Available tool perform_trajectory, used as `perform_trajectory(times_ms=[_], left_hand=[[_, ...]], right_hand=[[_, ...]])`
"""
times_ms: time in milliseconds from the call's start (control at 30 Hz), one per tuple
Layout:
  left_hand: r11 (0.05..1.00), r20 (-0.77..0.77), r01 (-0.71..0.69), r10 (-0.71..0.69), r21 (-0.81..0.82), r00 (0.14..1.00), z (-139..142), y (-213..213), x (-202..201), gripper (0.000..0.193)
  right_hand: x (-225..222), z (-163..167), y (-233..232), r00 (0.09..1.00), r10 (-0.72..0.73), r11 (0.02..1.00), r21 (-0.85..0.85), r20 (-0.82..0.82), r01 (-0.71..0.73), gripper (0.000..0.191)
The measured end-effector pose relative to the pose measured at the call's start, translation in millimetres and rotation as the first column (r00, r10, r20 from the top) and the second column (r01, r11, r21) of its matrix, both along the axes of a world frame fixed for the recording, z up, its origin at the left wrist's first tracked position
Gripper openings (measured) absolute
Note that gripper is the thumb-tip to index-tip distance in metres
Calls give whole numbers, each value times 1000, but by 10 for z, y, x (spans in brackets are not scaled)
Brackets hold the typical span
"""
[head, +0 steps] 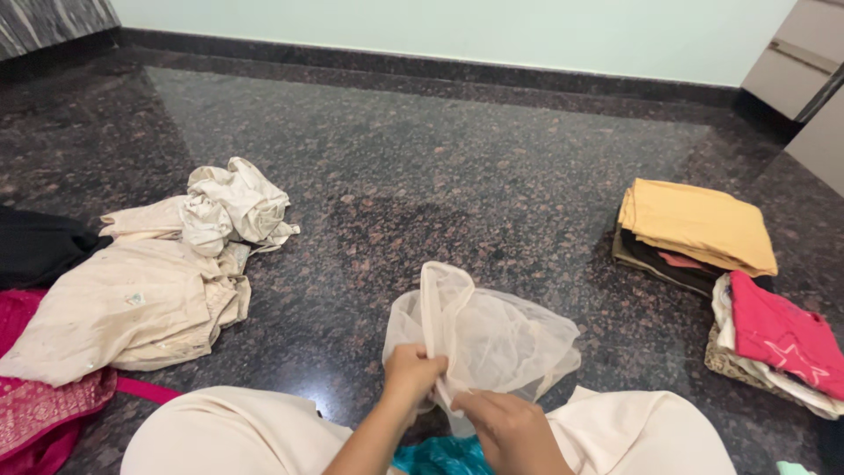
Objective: The person sits on the floor and folds clothes one at a time. They fold a sheer net garment, smooth it flat, then fold a beige embellished top, and finally unfold, straighten and fold a printed kurta, placing each folded item on a pile of clothes beside them.
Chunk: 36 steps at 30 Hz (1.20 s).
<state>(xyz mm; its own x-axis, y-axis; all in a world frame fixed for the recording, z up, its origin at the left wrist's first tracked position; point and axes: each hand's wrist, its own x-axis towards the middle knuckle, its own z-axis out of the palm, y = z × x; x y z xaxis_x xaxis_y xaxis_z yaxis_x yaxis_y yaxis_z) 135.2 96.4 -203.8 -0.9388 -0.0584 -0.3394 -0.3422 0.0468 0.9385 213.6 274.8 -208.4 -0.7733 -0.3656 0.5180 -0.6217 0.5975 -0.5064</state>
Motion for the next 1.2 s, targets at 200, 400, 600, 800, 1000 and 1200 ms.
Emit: perform_trajectory(times_ms=[200,400,600,800,1000,1200], left_hand=[[794,-69,-101,74,-599,995,416,-32,-558,24],[666,-112,-166,124,-727,986,524,-344,-894,18],[685,-277,-194,-12,-703,961,1023,-728,-1222,16],[983,-360,-182,170,0,917,1949,-957,-1872,25],[979,-560,-137,197,149,805,3497,-1039,-2150,23],[954,-933,41,280,296,228,4127,-1280,-2089,26]], right_hand=[[168,9,369,960,66,982,-189,270,-15,35],[85,267,1250,928,-182,950,-186,325,252,34],[-868,893,1769,905,-164,845,-418,393,335,16],[-2080,2050,1631,818,-256,776,-394,516,492,18],[-2532,3533,1136,831,-101,587,-641,547,493,12],[-2330,3986,678,832,-477,675,-724,-282,142,18]])
